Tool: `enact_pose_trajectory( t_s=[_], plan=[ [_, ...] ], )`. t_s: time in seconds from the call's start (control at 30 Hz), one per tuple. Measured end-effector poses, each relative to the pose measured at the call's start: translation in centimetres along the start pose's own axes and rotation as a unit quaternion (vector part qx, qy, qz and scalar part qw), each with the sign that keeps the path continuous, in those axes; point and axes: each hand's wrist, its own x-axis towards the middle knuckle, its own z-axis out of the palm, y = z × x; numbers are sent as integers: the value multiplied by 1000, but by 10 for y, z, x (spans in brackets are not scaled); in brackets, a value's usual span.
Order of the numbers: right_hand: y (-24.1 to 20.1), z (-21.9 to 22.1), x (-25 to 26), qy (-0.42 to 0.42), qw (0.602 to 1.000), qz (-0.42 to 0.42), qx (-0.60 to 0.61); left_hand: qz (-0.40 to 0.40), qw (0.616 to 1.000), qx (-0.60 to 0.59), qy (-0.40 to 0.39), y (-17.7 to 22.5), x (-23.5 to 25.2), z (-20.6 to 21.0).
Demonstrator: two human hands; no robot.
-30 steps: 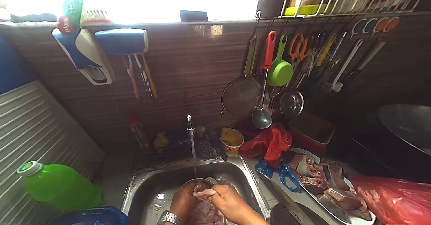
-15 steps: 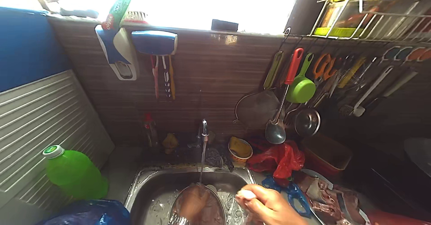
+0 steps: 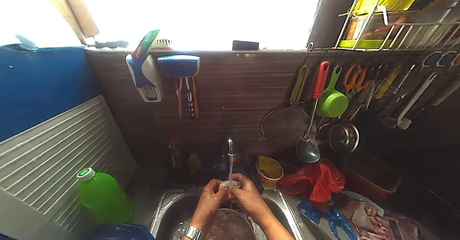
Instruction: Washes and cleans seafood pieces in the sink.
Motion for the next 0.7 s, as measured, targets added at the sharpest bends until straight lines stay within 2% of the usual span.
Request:
enact_pose_trajectory(
  t_s=[0.13,0.33,0.47,0.5,0.57,0.63,0.7],
  plan=[
    [6,12,17,61,996,12,-65,42,999,-16,7,5,9,4],
    [4,16,19,125,980,39,-153,39,976,-208,43,1,9,12],
    [8,5,20,93,955,75,-272,38,955,-293,-5,4,1,13],
    [14,3,19,77,962,94,-243,38,956,-290,-24,8,0,12],
    [21,3,13,56,990,122,-51,29,970,-232,-68,15,4,6],
    [12,4,-1,18,978,125,167,9,988,-120,-99,26,10,1],
    [6,3,-6,-30,964,111,240,-11,993,2,-121,36,16,-2]
  ],
)
